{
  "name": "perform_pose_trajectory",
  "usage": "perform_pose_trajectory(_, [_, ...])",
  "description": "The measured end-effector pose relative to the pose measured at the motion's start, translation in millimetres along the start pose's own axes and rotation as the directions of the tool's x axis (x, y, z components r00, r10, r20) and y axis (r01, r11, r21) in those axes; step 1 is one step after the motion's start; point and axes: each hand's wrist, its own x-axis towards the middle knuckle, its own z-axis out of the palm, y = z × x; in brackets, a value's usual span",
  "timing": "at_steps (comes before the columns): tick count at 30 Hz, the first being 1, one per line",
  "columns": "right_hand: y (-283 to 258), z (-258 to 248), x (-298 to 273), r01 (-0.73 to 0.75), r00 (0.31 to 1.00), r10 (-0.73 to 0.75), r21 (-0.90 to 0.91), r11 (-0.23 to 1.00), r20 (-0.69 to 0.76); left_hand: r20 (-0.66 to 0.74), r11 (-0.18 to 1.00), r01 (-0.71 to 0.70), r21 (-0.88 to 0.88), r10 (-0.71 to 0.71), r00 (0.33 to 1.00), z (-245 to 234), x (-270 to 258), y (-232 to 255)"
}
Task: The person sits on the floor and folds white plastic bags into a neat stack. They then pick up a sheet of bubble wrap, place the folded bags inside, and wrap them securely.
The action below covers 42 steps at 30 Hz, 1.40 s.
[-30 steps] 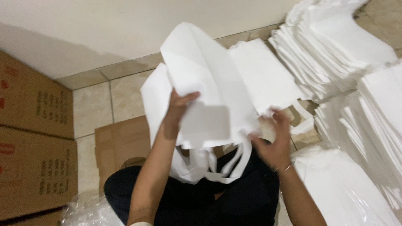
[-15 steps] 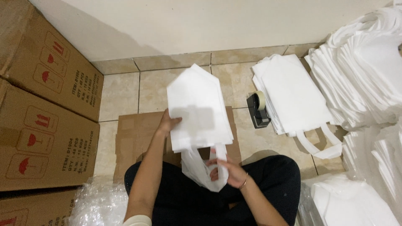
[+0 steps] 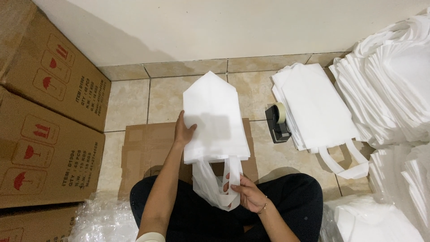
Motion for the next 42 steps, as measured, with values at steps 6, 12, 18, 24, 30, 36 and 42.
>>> perform_pose_trajectory(6, [-8.0,22.5,-10.8,-0.057,0.996,0.057,-0.002,0.998,-0.066,0.052,0.993,0.079,0.083,-0.083,0.995,1.0,-7.5,14.6])
perform_pose_trajectory(12, [-0.4,-6.4,4.2,0.104,0.924,-0.29,-0.565,0.819,-0.25,0.049,0.99,0.045,0.134,-0.052,0.997,2.1,-5.5,11.3])
perform_pose_trajectory(18, [-31.4,-18.2,-8.1,-0.023,0.883,-0.36,-0.793,0.608,-0.301,0.0,0.952,-0.02,0.305,0.021,1.0,2.4,-6.5,9.2])
perform_pose_trajectory(24, [-139.3,-48.3,-59.3,-0.071,0.686,-0.62,-0.883,0.464,-0.381,0.058,0.857,-0.207,0.471,0.204,0.977,9.5,-56.9,113.7])
perform_pose_trajectory(30, [-238.6,-109.3,-95.7,-0.309,0.445,-0.817,-0.919,0.246,-0.368,0.557,0.898,-0.44,0.007,0.362,0.748,144.1,-76.6,172.3])
perform_pose_trajectory(36, [-288.7,-227.8,-93.5,-0.502,0.435,-0.72,-0.809,0.305,-0.541,0.666,0.977,-0.162,-0.136,0.211,0.715,296.2,-95.8,193.5])
perform_pose_trajectory(42, [-305.4,-238.5,-102.0,-0.488,0.45,-0.642,-0.773,0.405,-0.621,0.648,1.0,0.016,0.025,-0.028,0.761,356.2,-81.2,162.6])
